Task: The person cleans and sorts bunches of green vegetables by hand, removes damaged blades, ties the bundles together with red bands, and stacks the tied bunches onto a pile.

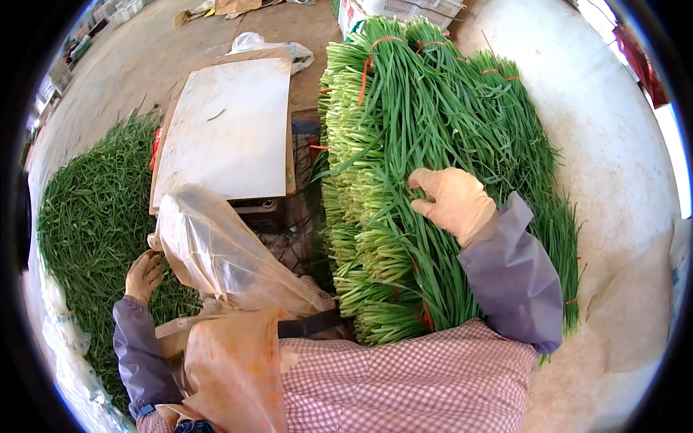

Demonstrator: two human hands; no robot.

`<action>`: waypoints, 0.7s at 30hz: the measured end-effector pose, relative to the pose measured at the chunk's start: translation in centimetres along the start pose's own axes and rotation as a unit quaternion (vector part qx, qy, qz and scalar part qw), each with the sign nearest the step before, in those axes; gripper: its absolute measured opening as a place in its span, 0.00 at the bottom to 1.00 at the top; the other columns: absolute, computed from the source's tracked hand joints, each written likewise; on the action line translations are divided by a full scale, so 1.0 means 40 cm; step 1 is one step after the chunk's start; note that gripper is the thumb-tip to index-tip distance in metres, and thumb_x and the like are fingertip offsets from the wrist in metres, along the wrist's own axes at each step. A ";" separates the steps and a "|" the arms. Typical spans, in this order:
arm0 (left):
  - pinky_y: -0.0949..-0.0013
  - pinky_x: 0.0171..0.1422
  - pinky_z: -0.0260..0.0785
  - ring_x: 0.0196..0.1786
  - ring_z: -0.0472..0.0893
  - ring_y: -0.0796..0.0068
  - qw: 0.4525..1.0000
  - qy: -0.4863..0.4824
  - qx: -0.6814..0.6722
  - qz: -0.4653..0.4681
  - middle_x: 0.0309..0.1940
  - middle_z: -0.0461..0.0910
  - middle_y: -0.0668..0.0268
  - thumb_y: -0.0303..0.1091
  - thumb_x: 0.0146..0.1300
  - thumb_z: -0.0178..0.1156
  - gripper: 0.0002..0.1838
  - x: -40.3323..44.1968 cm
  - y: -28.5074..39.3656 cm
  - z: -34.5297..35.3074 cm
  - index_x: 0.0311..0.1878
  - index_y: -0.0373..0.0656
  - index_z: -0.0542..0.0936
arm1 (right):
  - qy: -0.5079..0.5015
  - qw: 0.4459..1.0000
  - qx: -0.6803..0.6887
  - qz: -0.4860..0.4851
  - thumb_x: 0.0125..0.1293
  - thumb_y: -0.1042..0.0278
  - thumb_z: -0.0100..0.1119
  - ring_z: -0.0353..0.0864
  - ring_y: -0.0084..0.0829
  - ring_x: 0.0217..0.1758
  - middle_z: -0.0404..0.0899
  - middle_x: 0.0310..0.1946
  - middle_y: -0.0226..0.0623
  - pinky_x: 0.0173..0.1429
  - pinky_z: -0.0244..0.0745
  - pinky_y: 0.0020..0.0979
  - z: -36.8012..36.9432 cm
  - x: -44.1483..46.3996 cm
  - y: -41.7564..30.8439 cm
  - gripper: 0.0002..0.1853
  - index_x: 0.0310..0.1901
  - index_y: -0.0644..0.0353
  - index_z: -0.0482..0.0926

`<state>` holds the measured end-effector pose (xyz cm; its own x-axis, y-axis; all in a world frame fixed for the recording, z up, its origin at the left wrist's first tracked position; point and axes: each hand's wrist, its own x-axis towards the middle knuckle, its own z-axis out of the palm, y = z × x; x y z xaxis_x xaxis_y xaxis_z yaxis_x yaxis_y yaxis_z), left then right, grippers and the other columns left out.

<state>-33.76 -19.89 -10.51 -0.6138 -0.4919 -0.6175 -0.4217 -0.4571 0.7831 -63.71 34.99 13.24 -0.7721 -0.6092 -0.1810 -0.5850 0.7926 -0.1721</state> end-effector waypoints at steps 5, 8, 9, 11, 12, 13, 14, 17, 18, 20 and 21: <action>0.59 0.56 0.71 0.54 0.77 0.66 1.000 -0.003 -0.010 -0.014 0.61 0.73 0.62 0.48 0.68 0.56 0.29 0.019 -0.037 -0.020 0.69 0.47 0.65 | 0.086 0.991 -0.101 -0.010 0.56 0.55 0.64 0.79 0.50 0.31 0.79 0.24 0.44 0.36 0.74 0.45 0.088 0.030 0.049 0.14 0.36 0.56 0.78; 0.58 0.55 0.71 0.54 0.77 0.66 1.000 -0.007 -0.015 -0.018 0.60 0.73 0.62 0.48 0.68 0.57 0.29 0.021 -0.059 -0.023 0.68 0.48 0.65 | 0.136 0.986 -0.071 -0.059 0.58 0.58 0.62 0.78 0.51 0.31 0.78 0.24 0.44 0.34 0.74 0.45 0.108 0.040 0.055 0.09 0.32 0.53 0.79; 0.58 0.55 0.71 0.54 0.77 0.66 1.000 -0.008 -0.011 -0.022 0.60 0.73 0.62 0.48 0.68 0.57 0.29 0.022 -0.064 -0.023 0.68 0.48 0.65 | 0.135 0.984 -0.070 -0.089 0.58 0.59 0.62 0.78 0.50 0.30 0.78 0.24 0.44 0.34 0.74 0.43 0.105 0.040 0.060 0.08 0.33 0.53 0.80; 0.57 0.56 0.70 0.54 0.77 0.65 1.000 -0.012 -0.010 -0.027 0.60 0.73 0.62 0.48 0.67 0.57 0.29 0.031 -0.076 -0.026 0.68 0.48 0.65 | 0.090 0.990 -0.011 -0.104 0.58 0.61 0.62 0.78 0.46 0.28 0.79 0.24 0.42 0.33 0.74 0.40 0.088 0.031 0.034 0.07 0.34 0.54 0.81; 0.57 0.57 0.70 0.55 0.77 0.65 0.999 -0.014 -0.013 -0.029 0.60 0.73 0.62 0.49 0.67 0.57 0.29 0.038 -0.083 -0.033 0.68 0.49 0.66 | 0.043 0.994 0.049 -0.089 0.58 0.62 0.62 0.78 0.43 0.26 0.79 0.23 0.41 0.32 0.74 0.38 0.065 0.014 -0.002 0.08 0.34 0.56 0.81; 0.57 0.57 0.69 0.55 0.77 0.65 0.999 -0.016 -0.015 -0.031 0.60 0.73 0.62 0.49 0.67 0.57 0.29 0.041 -0.090 -0.038 0.68 0.49 0.66 | -0.004 0.992 0.108 -0.071 0.57 0.64 0.62 0.78 0.40 0.25 0.79 0.23 0.40 0.32 0.74 0.37 0.033 -0.001 -0.035 0.08 0.35 0.57 0.82; 0.58 0.57 0.69 0.55 0.77 0.65 0.999 -0.011 -0.014 -0.030 0.60 0.74 0.62 0.49 0.67 0.57 0.29 0.039 -0.092 -0.036 0.68 0.48 0.66 | 0.003 0.983 0.158 -0.095 0.58 0.65 0.62 0.78 0.33 0.24 0.80 0.22 0.37 0.30 0.73 0.33 -0.008 -0.011 -0.043 0.08 0.35 0.59 0.82; 0.58 0.57 0.69 0.55 0.77 0.64 1.000 -0.003 -0.016 -0.025 0.59 0.75 0.61 0.49 0.67 0.57 0.29 0.029 -0.099 -0.040 0.67 0.48 0.68 | 0.185 0.878 0.441 0.031 0.63 0.72 0.56 0.72 0.18 0.18 0.77 0.18 0.30 0.21 0.67 0.19 -0.143 -0.079 -0.044 0.07 0.36 0.62 0.83; 0.57 0.59 0.69 0.56 0.77 0.64 1.000 -0.008 -0.019 -0.023 0.59 0.74 0.61 0.49 0.67 0.57 0.29 0.030 -0.105 -0.051 0.68 0.48 0.67 | 0.176 0.863 0.473 -0.015 0.64 0.71 0.56 0.71 0.18 0.16 0.76 0.18 0.30 0.21 0.67 0.19 -0.160 -0.080 0.023 0.07 0.39 0.62 0.83; 0.54 0.61 0.67 0.58 0.76 0.62 0.999 -0.004 -0.026 -0.024 0.60 0.74 0.60 0.49 0.67 0.56 0.30 0.048 -0.119 -0.065 0.68 0.48 0.66 | 0.069 0.945 0.291 0.129 0.65 0.70 0.55 0.72 0.18 0.17 0.77 0.19 0.31 0.22 0.68 0.20 -0.187 -0.094 -0.008 0.09 0.41 0.63 0.82; 0.53 0.63 0.66 0.59 0.75 0.61 0.999 0.007 -0.028 -0.030 0.61 0.73 0.60 0.49 0.67 0.56 0.30 0.058 -0.129 -0.077 0.69 0.48 0.66 | 0.019 0.956 0.240 0.166 0.65 0.71 0.55 0.73 0.19 0.17 0.78 0.20 0.32 0.22 0.69 0.22 -0.171 -0.090 -0.019 0.09 0.43 0.63 0.82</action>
<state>-30.96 -20.94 -16.20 -0.5782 -0.4730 -0.6648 -0.4189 -0.5271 0.7394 -62.20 36.77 20.62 -0.9094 -0.3178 -0.2682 -0.1325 0.8328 -0.5374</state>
